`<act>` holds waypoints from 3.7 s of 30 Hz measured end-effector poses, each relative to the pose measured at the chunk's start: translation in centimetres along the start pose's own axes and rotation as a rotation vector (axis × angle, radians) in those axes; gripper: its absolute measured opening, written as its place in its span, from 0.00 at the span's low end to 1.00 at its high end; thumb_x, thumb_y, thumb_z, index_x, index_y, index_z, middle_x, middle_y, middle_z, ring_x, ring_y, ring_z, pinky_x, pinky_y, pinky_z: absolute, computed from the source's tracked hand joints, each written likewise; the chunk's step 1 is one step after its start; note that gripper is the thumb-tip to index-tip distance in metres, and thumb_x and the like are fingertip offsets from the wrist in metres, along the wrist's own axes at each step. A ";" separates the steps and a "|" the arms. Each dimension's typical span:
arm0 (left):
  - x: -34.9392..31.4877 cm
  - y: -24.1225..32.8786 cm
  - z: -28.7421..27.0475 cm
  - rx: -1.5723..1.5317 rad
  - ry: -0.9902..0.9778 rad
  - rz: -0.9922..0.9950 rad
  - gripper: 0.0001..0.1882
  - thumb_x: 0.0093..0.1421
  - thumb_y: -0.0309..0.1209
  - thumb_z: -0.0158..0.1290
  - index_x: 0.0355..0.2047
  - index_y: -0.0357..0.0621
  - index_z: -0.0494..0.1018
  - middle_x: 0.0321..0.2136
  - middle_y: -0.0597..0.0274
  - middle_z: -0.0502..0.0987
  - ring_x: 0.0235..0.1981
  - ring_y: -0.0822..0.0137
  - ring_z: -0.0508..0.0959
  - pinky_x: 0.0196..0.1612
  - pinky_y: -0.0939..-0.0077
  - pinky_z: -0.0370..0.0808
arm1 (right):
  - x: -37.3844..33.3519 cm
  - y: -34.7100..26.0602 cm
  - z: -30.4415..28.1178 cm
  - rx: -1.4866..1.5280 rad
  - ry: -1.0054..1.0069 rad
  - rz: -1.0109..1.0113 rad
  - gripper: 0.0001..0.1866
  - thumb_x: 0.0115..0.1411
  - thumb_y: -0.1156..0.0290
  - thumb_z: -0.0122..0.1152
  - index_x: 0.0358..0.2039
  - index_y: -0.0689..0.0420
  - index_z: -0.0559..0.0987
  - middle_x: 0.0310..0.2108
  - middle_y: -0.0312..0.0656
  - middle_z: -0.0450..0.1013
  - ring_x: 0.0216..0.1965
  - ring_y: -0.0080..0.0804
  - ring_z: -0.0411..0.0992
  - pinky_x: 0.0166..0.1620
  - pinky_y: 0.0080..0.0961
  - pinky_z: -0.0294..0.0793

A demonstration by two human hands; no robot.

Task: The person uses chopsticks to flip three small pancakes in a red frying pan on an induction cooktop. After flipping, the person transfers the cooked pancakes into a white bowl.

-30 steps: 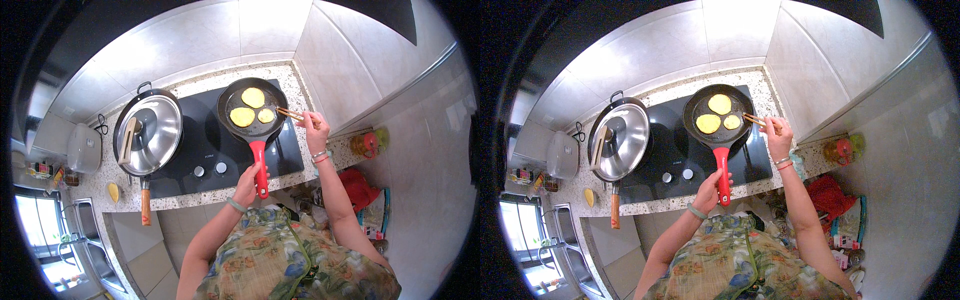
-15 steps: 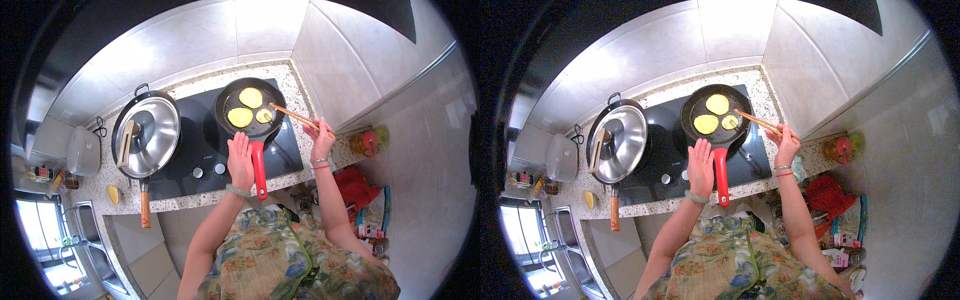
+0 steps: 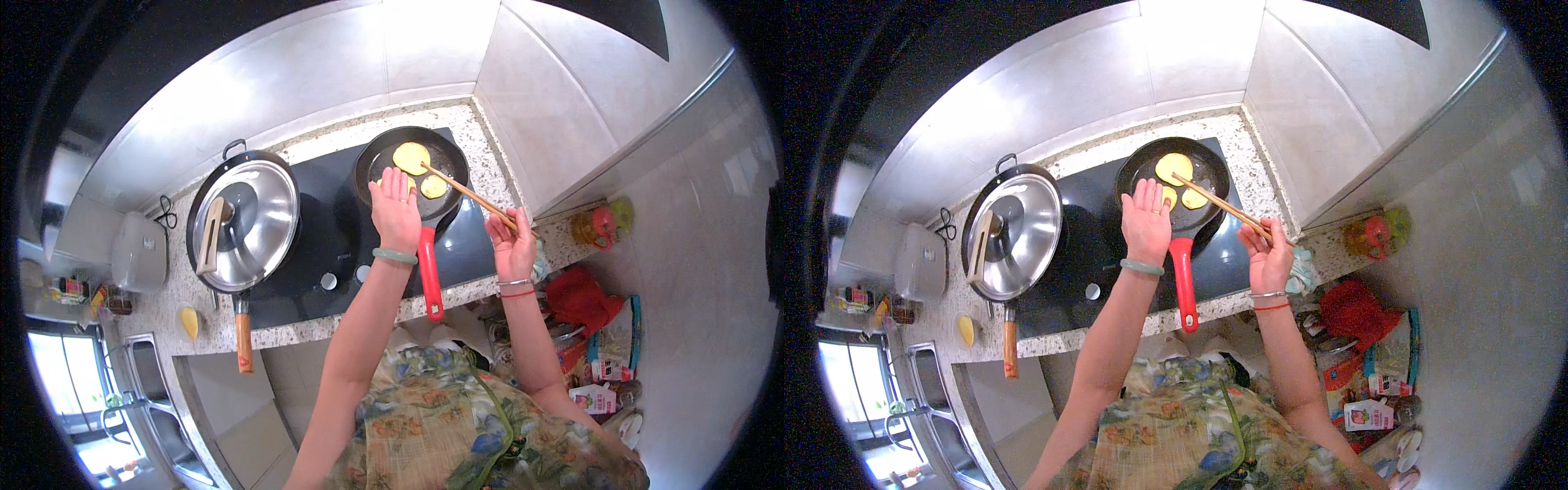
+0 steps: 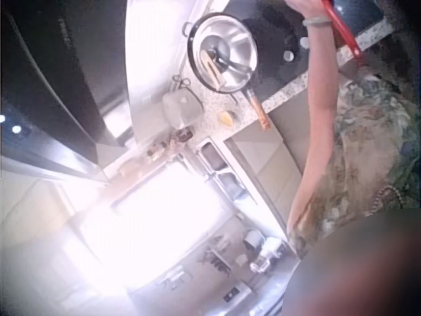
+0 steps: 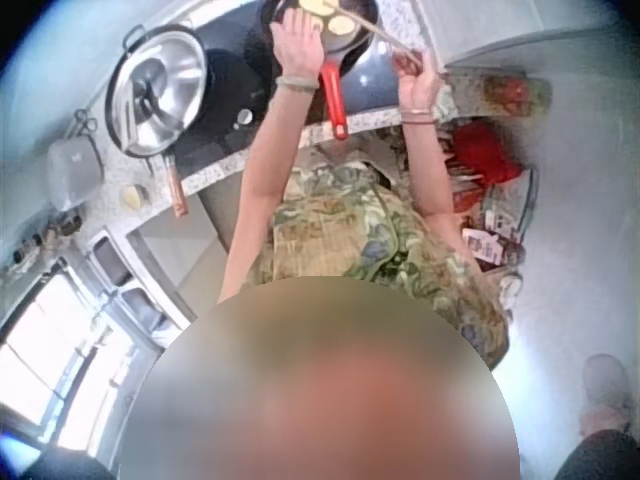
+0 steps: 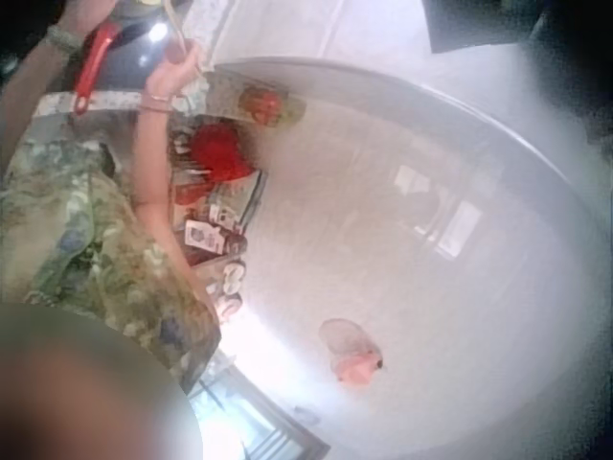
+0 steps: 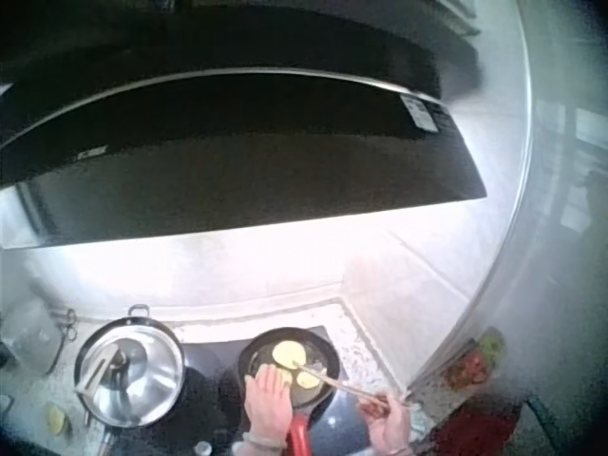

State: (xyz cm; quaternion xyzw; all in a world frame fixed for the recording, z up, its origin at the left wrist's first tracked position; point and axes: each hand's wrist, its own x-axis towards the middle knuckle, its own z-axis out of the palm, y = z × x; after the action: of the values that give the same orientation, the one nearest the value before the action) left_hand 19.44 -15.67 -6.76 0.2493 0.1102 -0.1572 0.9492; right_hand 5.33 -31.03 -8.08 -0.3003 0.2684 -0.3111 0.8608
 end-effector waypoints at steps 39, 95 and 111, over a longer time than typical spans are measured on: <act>-66.7 28.4 -28.0 -0.454 0.553 1.701 0.25 0.75 0.43 0.32 0.64 0.43 0.61 0.61 0.59 0.68 0.64 0.63 0.65 0.68 0.64 0.61 | -59.6 21.9 7.8 -0.370 -1.171 1.467 0.14 0.69 0.61 0.55 0.37 0.59 0.79 0.32 0.43 0.80 0.33 0.36 0.82 0.42 0.36 0.84; -125.0 30.3 -74.8 -0.989 1.183 1.609 0.31 0.74 0.49 0.31 0.68 0.41 0.55 0.67 0.56 0.59 0.68 0.61 0.59 0.70 0.63 0.58 | -130.3 46.6 -25.3 -0.809 -2.008 0.982 0.12 0.69 0.66 0.56 0.37 0.64 0.77 0.33 0.39 0.76 0.31 0.29 0.79 0.36 0.23 0.81; -126.5 29.7 -75.2 -0.781 1.273 1.391 0.38 0.72 0.58 0.31 0.72 0.44 0.46 0.73 0.61 0.45 0.74 0.63 0.42 0.72 0.58 0.40 | -131.5 43.1 -24.6 -0.668 -2.507 0.424 0.09 0.68 0.73 0.56 0.36 0.67 0.79 0.32 0.38 0.74 0.33 0.26 0.79 0.36 0.20 0.77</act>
State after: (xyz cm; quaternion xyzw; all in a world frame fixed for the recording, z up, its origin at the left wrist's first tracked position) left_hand -97.12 77.85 -21.37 -0.0318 0.4688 0.6378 0.6103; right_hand -81.57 78.98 -18.00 -0.5327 -0.6028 0.3985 0.4406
